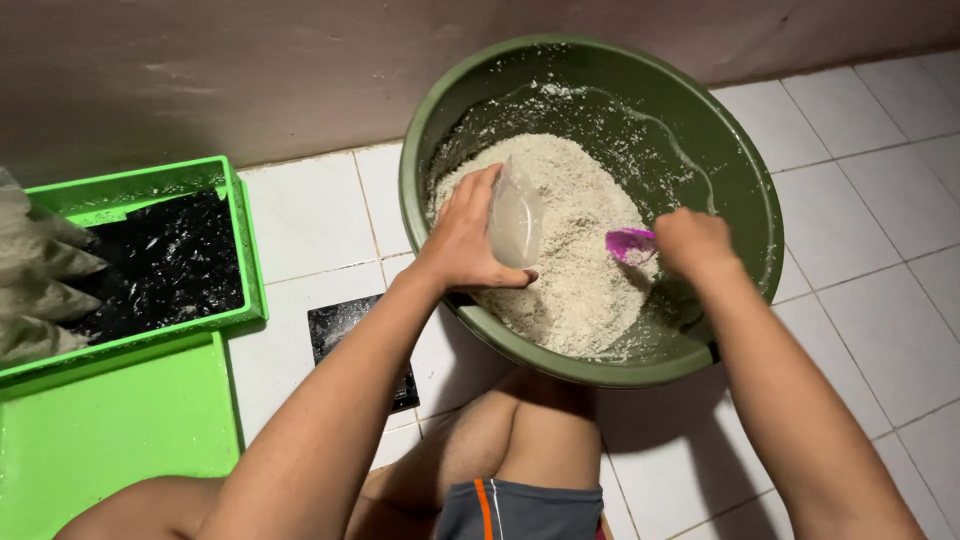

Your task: Packaging granular food material into small plastic bags using a scoop and a digital scale for weighing.

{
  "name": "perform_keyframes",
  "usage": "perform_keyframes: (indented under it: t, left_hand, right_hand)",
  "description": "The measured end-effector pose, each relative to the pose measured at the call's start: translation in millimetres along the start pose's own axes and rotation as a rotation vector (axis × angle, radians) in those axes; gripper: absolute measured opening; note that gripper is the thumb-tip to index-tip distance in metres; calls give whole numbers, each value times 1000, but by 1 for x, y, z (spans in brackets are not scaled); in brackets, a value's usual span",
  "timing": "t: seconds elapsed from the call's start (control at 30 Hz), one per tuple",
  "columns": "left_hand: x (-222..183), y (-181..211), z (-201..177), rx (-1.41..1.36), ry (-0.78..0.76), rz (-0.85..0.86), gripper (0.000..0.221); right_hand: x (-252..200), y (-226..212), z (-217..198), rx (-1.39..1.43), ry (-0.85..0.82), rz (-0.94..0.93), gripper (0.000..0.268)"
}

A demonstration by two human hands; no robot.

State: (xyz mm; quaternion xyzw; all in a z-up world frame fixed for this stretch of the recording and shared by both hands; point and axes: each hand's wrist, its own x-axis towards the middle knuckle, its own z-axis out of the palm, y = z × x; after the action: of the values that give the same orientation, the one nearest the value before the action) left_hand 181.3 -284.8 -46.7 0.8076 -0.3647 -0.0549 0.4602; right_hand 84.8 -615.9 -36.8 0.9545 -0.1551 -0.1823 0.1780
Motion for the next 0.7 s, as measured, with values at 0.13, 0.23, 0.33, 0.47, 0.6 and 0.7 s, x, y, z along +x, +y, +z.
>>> perform_keyframes:
  t: [0.13,0.23,0.33,0.47,0.6,0.7]
  left_hand:
    - [1,9,-7,-9,-74,-23,143]
    - [-1,5,-4,19,-84,16,142]
    - [0,5,-4,-1,-134,-15,142]
    - [-4,12,-6,43,-147,60,141]
    - [-8,21,-12,42,-178,99,138]
    - [-8,22,-15,32,-193,90,137]
  right_hand:
    - [-44,-40,-42,97,-170,-65,33]
    - [-8,-33,6,248,-219,-77,32]
    - [-8,-37,10,329,-252,-284,26]
    - [-23,-45,-9,498,-291,-387,25]
    - [-3,-39,24,551,-276,-378,22]
    - [-3,-41,23,515,-276,-370,22]
